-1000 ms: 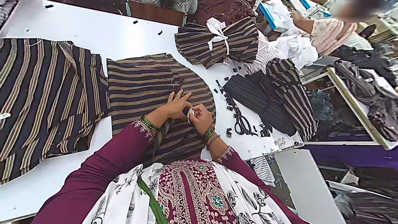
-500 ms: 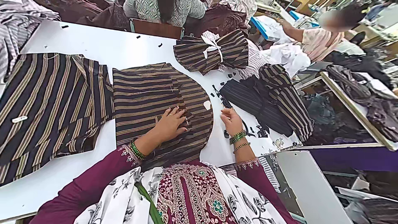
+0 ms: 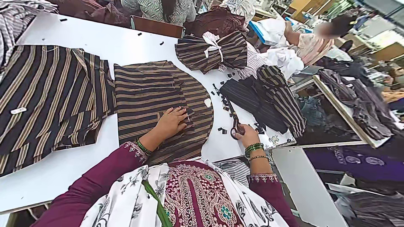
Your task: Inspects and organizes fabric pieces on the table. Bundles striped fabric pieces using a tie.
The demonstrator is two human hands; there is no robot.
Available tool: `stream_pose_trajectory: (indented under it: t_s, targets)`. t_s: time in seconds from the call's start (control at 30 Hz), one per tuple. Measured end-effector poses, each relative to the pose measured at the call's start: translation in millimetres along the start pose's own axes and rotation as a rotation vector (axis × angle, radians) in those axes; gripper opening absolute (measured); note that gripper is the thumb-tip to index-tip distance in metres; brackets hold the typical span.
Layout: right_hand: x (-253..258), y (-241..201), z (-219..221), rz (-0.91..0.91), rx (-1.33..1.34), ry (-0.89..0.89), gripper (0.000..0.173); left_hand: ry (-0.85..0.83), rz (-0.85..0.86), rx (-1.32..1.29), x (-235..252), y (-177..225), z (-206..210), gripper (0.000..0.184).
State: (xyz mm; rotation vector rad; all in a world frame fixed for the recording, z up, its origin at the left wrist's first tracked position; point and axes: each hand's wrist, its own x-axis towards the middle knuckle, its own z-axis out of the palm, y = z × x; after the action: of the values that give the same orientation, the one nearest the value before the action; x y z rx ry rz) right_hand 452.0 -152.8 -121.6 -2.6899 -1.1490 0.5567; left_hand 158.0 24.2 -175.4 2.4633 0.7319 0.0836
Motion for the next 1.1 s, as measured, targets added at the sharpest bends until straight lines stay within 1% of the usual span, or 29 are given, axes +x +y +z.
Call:
stream_pose_trajectory:
  t_s: [0.03, 0.1, 0.17, 0.2, 0.23, 0.27, 0.3, 0.33, 0.37, 0.4, 0.43, 0.47, 0.53, 0.63, 0.7, 0.77, 0.87, 0.93, 1.0, 1.1]
  targets:
    - [0.6, 1.4, 0.2, 0.047, -0.018, -0.04, 0.056, -0.017, 0.01, 0.032, -0.3, -0.3, 0.7, 0.055]
    - [2.7, -1.6, -2.7, 0.126, -0.023, -0.089, 0.056, -0.08, 0.015, 0.107, -0.6, 1.7, -0.4, 0.072]
    - [4.6, -4.1, -3.7, 0.184, 0.077, -0.121, 0.046, -0.155, 0.008, 0.178, -1.5, 4.0, -2.4, 0.09]
    - [3.0, -4.6, -2.3, 0.184, 0.189, -0.127, 0.037, -0.167, 0.008, 0.184, -1.9, 4.2, -2.6, 0.095]
    - [-1.6, -5.1, 1.7, 0.165, 0.355, -0.138, 0.027, -0.172, 0.005, 0.183, -2.6, 4.1, -2.9, 0.097]
    - [-9.8, -6.2, 7.9, 0.127, 0.544, -0.173, 0.02, -0.176, 0.004, 0.181, -3.2, 3.9, -3.0, 0.099]
    - [-20.8, -7.0, 14.7, 0.066, 0.695, -0.241, 0.016, -0.179, 0.003, 0.173, -3.3, 4.2, -3.0, 0.1]
    - [-33.3, -8.1, 22.1, -0.016, 0.787, -0.323, 0.018, -0.176, 0.008, 0.167, -3.4, 3.9, -3.1, 0.102]
    - [-45.7, -7.3, 31.3, -0.101, 0.841, -0.413, 0.032, -0.176, 0.01, 0.163, -3.7, 3.6, -2.9, 0.102]
    - [-57.5, -6.0, 40.4, -0.175, 0.873, -0.51, 0.058, -0.177, 0.013, 0.157, -4.0, 3.1, -2.5, 0.103]
    - [-68.4, -7.1, 45.5, -0.217, 0.886, -0.612, 0.078, -0.175, 0.017, 0.151, -3.8, 2.4, -2.2, 0.103]
    - [-77.3, -8.4, 48.4, -0.237, 0.889, -0.707, 0.086, -0.169, 0.02, 0.145, -3.3, 1.5, -1.9, 0.103]
    - [-89.6, -8.5, 51.2, -0.233, 0.881, -0.814, 0.086, -0.142, 0.037, 0.12, -2.9, -0.4, 0.2, 0.1]
    - [-91.9, -19.1, 43.6, -0.202, 0.706, -0.812, 0.089, -0.112, 0.052, 0.084, -3.4, -2.4, -1.0, 0.093]
    - [-88.4, -30.7, 40.7, -0.199, 0.658, -0.798, 0.087, -0.094, 0.064, 0.063, -3.9, -3.1, -0.3, 0.085]
    - [-84.6, -46.6, 41.7, -0.175, 0.667, -0.787, 0.081, -0.086, 0.076, 0.053, -4.2, -4.5, -0.4, 0.08]
    - [-79.9, -64.7, 45.3, -0.137, 0.666, -0.763, 0.066, -0.081, 0.083, 0.029, -4.2, -5.1, -2.0, 0.077]
    - [-78.8, -71.3, 45.4, -0.119, 0.656, -0.759, 0.061, -0.09, 0.08, 0.015, -4.1, -5.2, -3.5, 0.078]
    - [-80.2, -77.2, 43.8, -0.103, 0.631, -0.754, 0.051, -0.078, 0.086, 0.01, -3.9, -6.6, -2.8, 0.078]
    - [-83.0, -79.0, 46.2, -0.085, 0.638, -0.722, 0.04, -0.075, 0.094, 0.007, -3.8, -7.3, -2.3, 0.078]
